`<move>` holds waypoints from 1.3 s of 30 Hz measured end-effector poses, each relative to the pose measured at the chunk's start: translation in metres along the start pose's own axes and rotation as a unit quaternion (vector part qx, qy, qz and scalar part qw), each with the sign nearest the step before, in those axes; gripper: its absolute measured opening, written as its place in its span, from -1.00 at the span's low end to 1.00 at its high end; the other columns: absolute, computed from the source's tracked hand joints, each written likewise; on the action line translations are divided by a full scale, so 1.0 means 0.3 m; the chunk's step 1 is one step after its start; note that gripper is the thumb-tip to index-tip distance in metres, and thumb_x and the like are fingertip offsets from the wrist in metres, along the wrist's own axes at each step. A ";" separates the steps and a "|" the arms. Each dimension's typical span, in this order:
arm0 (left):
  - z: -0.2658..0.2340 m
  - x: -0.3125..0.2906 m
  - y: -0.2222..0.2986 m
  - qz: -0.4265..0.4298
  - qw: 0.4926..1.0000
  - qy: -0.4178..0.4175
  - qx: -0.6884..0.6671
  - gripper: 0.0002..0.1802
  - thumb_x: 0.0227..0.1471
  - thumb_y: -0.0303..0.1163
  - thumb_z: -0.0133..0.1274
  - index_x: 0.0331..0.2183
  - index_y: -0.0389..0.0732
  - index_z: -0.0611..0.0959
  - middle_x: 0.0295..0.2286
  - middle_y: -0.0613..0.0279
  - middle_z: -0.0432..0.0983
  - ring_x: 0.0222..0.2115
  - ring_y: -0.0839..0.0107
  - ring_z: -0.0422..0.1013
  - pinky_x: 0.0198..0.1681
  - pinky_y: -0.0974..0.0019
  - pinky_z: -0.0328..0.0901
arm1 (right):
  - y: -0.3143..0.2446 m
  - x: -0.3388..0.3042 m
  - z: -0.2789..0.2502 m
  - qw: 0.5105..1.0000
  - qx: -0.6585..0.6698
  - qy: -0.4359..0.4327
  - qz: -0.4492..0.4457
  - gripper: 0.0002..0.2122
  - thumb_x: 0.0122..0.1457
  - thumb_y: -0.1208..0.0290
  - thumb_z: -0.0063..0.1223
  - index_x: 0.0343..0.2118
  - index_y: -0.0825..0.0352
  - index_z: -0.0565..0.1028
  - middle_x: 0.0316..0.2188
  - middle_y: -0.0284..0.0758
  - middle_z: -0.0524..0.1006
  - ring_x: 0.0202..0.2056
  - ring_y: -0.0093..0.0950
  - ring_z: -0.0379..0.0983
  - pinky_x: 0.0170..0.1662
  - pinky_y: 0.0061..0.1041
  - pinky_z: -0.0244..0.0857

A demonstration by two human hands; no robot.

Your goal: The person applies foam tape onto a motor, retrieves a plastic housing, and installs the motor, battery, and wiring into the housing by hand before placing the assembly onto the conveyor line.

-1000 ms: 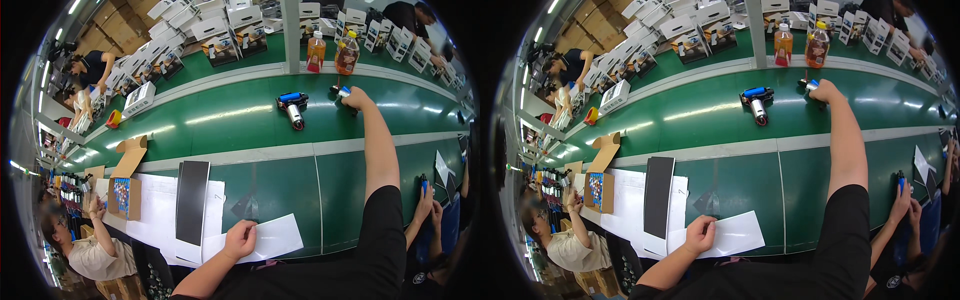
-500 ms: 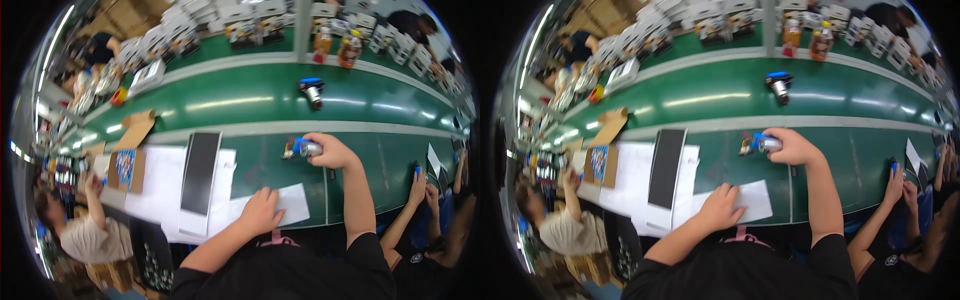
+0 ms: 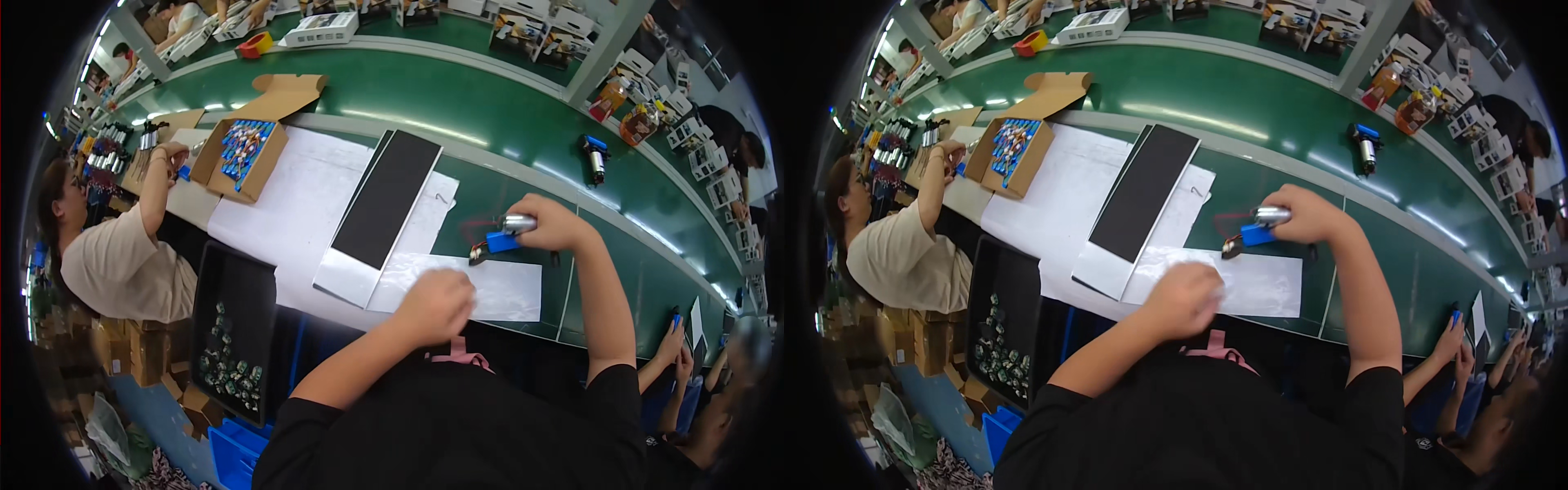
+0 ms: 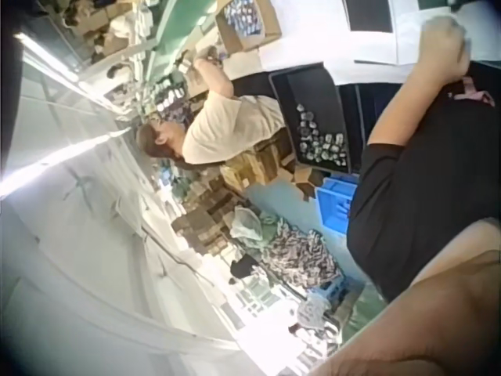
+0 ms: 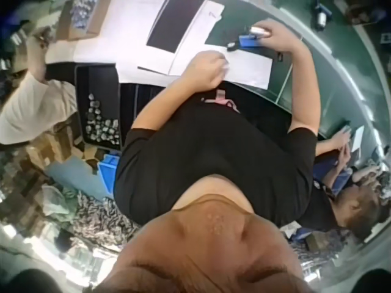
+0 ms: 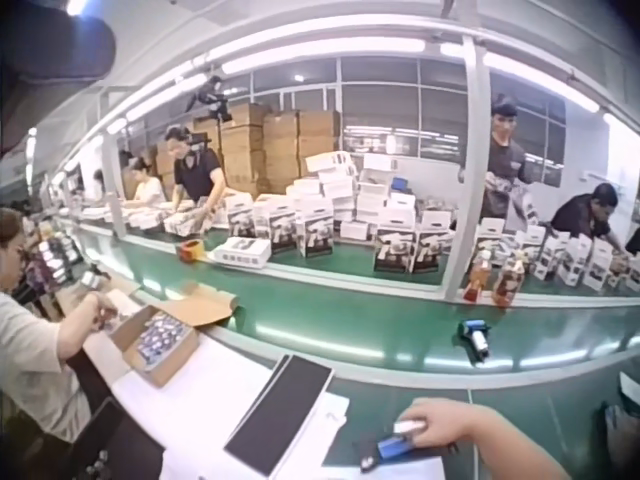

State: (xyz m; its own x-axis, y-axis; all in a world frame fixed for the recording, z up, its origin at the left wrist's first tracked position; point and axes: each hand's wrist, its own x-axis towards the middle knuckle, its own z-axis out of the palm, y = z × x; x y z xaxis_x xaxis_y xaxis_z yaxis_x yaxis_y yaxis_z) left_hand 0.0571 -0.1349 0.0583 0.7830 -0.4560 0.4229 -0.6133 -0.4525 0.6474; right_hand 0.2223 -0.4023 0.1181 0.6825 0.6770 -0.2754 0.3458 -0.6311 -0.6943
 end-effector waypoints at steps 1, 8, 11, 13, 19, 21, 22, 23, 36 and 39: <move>-0.035 -0.003 -0.008 -0.034 0.996 0.073 0.047 -0.75 -0.07 -0.45 0.22 -0.28 -0.28 0.60 -0.25 -0.01 0.53 -0.21 -0.07 0.47 -0.07 0.00 0.32 | 0.001 0.015 -0.006 0.997 -0.065 0.017 0.027 -0.52 -0.15 0.46 0.24 -0.04 0.29 0.61 -0.13 -0.17 0.51 -0.07 -0.21 0.48 0.04 -0.37 0.37; -0.289 -0.183 -0.182 -0.181 0.932 0.181 0.256 -0.31 -0.07 -0.29 0.28 0.08 -0.36 0.49 0.06 -0.17 0.37 0.16 -0.21 0.24 0.21 -0.21 0.11 | -0.009 0.120 0.052 0.988 -0.138 0.067 -0.012 -0.47 -0.13 0.70 -0.04 0.01 0.32 0.57 0.01 -0.10 0.42 0.07 -0.13 0.38 0.13 -0.30 0.33; -0.317 -0.234 -0.166 -0.216 0.941 0.127 0.226 -0.27 -0.03 -0.26 0.24 0.17 -0.28 0.46 0.22 -0.08 0.28 0.29 -0.16 0.12 0.31 -0.26 0.00 | -0.115 0.158 0.127 0.937 -0.244 0.207 -0.140 -0.58 -0.06 0.69 0.00 -0.06 0.39 0.56 -0.06 -0.12 0.46 -0.01 -0.13 0.43 0.07 -0.32 0.36; -0.314 -0.249 -0.167 -0.209 0.951 0.078 0.214 -0.32 0.04 -0.24 0.18 0.20 -0.18 0.47 0.28 0.04 0.24 0.32 -0.08 0.10 0.33 -0.24 -0.03 | -0.317 0.187 0.223 0.964 -0.106 0.209 -0.123 -0.73 0.01 0.63 0.09 -0.17 0.41 0.53 -0.15 -0.14 0.51 -0.11 -0.14 0.48 -0.04 -0.32 0.39; -0.282 -0.274 -0.189 -0.198 0.952 0.052 0.229 -0.41 0.11 -0.28 0.10 0.18 -0.18 0.51 0.27 0.03 0.27 0.32 -0.05 0.11 0.33 -0.22 -0.03 | -0.414 0.301 0.511 0.972 -0.040 0.085 -0.213 -0.76 0.01 0.48 0.29 -0.25 0.34 0.51 -0.23 -0.19 0.47 -0.18 -0.21 0.48 -0.12 -0.33 0.39; -0.278 -0.269 -0.189 -0.194 0.954 0.051 0.224 -0.41 0.11 -0.29 0.09 0.18 -0.18 0.51 0.27 0.03 0.27 0.32 -0.05 0.11 0.34 -0.22 -0.05 | -0.396 0.313 0.525 0.973 -0.034 0.104 -0.205 -0.76 -0.02 0.47 0.33 -0.29 0.34 0.52 -0.28 -0.20 0.44 -0.23 -0.20 0.46 -0.16 -0.32 0.38; -0.275 -0.266 -0.190 -0.194 0.955 0.049 0.221 -0.41 0.11 -0.30 0.09 0.19 -0.18 0.51 0.27 0.02 0.27 0.32 -0.04 0.11 0.34 -0.21 -0.06 | -0.389 0.319 0.527 0.974 -0.035 0.112 -0.196 -0.76 -0.02 0.47 0.33 -0.29 0.34 0.52 -0.28 -0.20 0.44 -0.23 -0.20 0.46 -0.16 -0.32 0.38; -0.275 -0.266 -0.190 -0.183 0.958 0.043 0.214 -0.41 0.11 -0.30 0.09 0.19 -0.18 0.51 0.27 0.02 0.27 0.32 -0.04 0.11 0.34 -0.21 -0.06 | -0.384 0.327 0.530 0.973 -0.024 0.105 -0.202 -0.77 -0.02 0.47 0.33 -0.30 0.34 0.52 -0.28 -0.20 0.44 -0.24 -0.20 0.47 -0.17 -0.32 0.38; -0.288 -0.235 -0.184 -0.220 0.945 0.022 0.241 -0.36 0.02 -0.31 0.13 0.16 -0.22 0.50 0.25 -0.01 0.29 0.32 -0.08 0.10 0.32 -0.26 -0.06 | -0.374 0.302 0.604 0.920 -0.145 0.245 -0.271 -0.86 0.09 0.52 0.02 -0.26 0.37 0.45 -0.26 -0.21 0.47 -0.24 -0.20 0.50 -0.23 -0.26 0.41; -0.311 -0.200 -0.171 -0.222 0.940 0.000 0.259 -0.40 0.00 -0.33 0.14 0.11 -0.25 0.51 0.20 0.01 0.33 0.28 -0.08 0.15 0.29 -0.27 -0.03 | -0.401 0.227 0.525 0.903 0.030 0.389 -0.180 -0.86 0.22 0.56 -0.05 -0.16 0.30 0.40 -0.47 -0.18 0.51 -0.48 -0.19 0.50 -0.33 -0.23 0.41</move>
State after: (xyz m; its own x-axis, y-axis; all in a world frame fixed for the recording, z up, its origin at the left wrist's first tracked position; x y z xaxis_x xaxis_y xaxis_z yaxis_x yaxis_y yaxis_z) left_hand 0.0513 -0.0130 0.0589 0.9738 -0.1345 0.1836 -0.1944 -0.9110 0.3638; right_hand 0.1258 -0.2207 0.0780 0.7868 0.3477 0.5100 0.6158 -0.3865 -0.6865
